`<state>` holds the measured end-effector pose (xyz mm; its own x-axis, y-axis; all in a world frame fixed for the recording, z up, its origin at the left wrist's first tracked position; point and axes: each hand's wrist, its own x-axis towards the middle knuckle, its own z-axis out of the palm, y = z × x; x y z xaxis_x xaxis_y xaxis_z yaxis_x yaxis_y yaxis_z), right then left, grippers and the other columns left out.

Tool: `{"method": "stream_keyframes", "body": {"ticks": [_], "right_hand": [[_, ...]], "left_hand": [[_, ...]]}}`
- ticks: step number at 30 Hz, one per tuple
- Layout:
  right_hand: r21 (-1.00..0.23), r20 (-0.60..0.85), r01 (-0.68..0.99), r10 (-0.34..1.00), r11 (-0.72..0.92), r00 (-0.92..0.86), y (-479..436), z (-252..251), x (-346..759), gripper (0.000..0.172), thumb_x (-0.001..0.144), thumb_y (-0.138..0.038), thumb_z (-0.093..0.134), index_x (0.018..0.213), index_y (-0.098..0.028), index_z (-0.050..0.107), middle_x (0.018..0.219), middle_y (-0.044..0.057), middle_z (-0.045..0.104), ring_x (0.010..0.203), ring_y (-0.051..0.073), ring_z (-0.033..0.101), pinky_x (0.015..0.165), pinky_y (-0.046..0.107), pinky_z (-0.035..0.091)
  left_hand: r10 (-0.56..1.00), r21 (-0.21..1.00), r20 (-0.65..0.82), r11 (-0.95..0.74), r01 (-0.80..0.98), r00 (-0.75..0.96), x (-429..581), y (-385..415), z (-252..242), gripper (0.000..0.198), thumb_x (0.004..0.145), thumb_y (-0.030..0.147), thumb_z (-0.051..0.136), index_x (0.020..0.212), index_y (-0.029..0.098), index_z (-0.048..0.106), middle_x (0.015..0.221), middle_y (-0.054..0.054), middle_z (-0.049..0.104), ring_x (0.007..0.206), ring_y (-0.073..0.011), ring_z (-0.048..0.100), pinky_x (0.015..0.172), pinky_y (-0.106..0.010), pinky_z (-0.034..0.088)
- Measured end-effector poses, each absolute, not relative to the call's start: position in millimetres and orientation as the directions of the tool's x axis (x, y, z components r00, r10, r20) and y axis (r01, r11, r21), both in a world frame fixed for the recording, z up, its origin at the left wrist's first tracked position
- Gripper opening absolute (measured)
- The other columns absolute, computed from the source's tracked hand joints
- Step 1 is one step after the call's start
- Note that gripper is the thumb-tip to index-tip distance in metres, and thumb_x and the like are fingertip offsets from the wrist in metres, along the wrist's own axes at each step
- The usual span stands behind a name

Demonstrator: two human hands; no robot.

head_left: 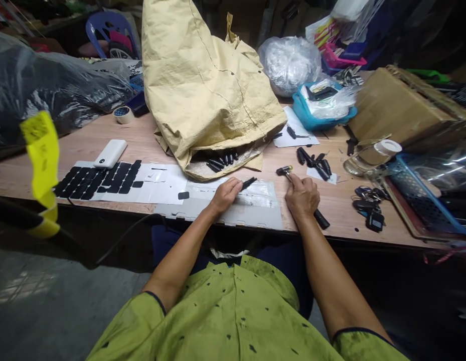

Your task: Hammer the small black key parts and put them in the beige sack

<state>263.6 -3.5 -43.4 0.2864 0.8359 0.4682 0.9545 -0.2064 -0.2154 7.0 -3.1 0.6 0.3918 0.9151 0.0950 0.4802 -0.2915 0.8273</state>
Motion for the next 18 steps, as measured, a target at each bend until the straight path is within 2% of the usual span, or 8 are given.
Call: {"method": "stream_keyframes", "body": {"ticks": [3,5,6,8,11,14,18], "right_hand": [[-0.219,0.455,0.95,0.839,-0.221,0.3,-4,-41,263,0.037,0.092,-0.021,0.048,0.117,-0.025,0.075,0.089,0.009,0.053,0.079,0.02,0.039,0.064,0.032,0.022],[-0.223,0.448,0.949,0.841,-0.225,0.304,-4,-41,263,0.036,0.092,-0.021,0.049,0.117,-0.025,0.075,0.09,0.01,0.054,0.079,0.021,0.04,0.064,0.032,0.023],[-0.224,0.445,0.948,0.842,-0.225,0.305,-4,-41,262,0.036,0.091,-0.021,0.05,0.117,-0.024,0.075,0.091,0.01,0.054,0.079,0.021,0.04,0.064,0.032,0.023],[-0.222,0.441,0.949,0.845,-0.224,0.303,-4,-41,262,0.036,0.09,-0.02,0.05,0.117,-0.024,0.075,0.09,0.01,0.053,0.08,0.021,0.04,0.065,0.033,0.023],[-0.214,0.451,0.952,0.842,-0.22,0.296,-3,-42,262,0.037,0.09,-0.019,0.051,0.117,-0.025,0.075,0.091,0.01,0.052,0.08,0.021,0.039,0.065,0.032,0.023],[-0.206,0.466,0.955,0.837,-0.214,0.288,-2,-43,263,0.036,0.089,-0.019,0.051,0.116,-0.025,0.075,0.09,0.009,0.052,0.08,0.021,0.039,0.065,0.032,0.022],[-0.206,0.47,0.955,0.834,-0.216,0.289,-1,-45,264,0.037,0.089,-0.018,0.051,0.116,-0.025,0.075,0.089,0.009,0.052,0.079,0.021,0.039,0.064,0.032,0.021]], "left_hand": [[0.768,0.914,0.065,-0.302,0.272,0.637,1,-50,6,0.033,0.1,0.04,0.044,0.11,0.02,0.068,0.104,-0.007,0.072,0.093,-0.0193,0.066,0.086,-0.029,0.05],[0.611,0.926,-0.044,-0.272,0.262,0.79,-1,-79,-3,0.033,0.098,0.044,0.05,0.113,0.022,0.069,0.106,-0.006,0.074,0.095,-0.0196,0.068,0.087,-0.027,0.051],[0.559,0.912,-0.127,-0.26,0.318,0.819,-2,-89,-12,0.032,0.097,0.044,0.051,0.113,0.023,0.07,0.106,-0.006,0.075,0.096,-0.02,0.069,0.088,-0.027,0.051],[0.559,0.819,-0.337,-0.222,0.529,0.758,-4,-99,-37,0.032,0.097,0.043,0.05,0.115,0.026,0.071,0.109,-0.004,0.077,0.101,-0.022,0.07,0.089,-0.029,0.051],[0.681,0.574,-0.561,-0.089,0.814,0.471,-9,-93,-78,0.033,0.097,0.039,0.05,0.122,0.028,0.069,0.123,-0.006,0.074,0.114,-0.0257,0.067,0.095,-0.033,0.051],[0.721,0.472,-0.603,-0.023,0.881,0.342,-11,-82,-106,0.033,0.094,0.031,0.053,0.122,0.023,0.07,0.13,-0.012,0.07,0.122,-0.0281,0.064,0.103,-0.035,0.048],[0.705,0.486,-0.616,-0.01,0.874,0.351,-7,-84,-120,0.033,0.094,0.024,0.05,0.118,0.018,0.072,0.129,-0.016,0.069,0.12,-0.0291,0.065,0.103,-0.036,0.047]]}}
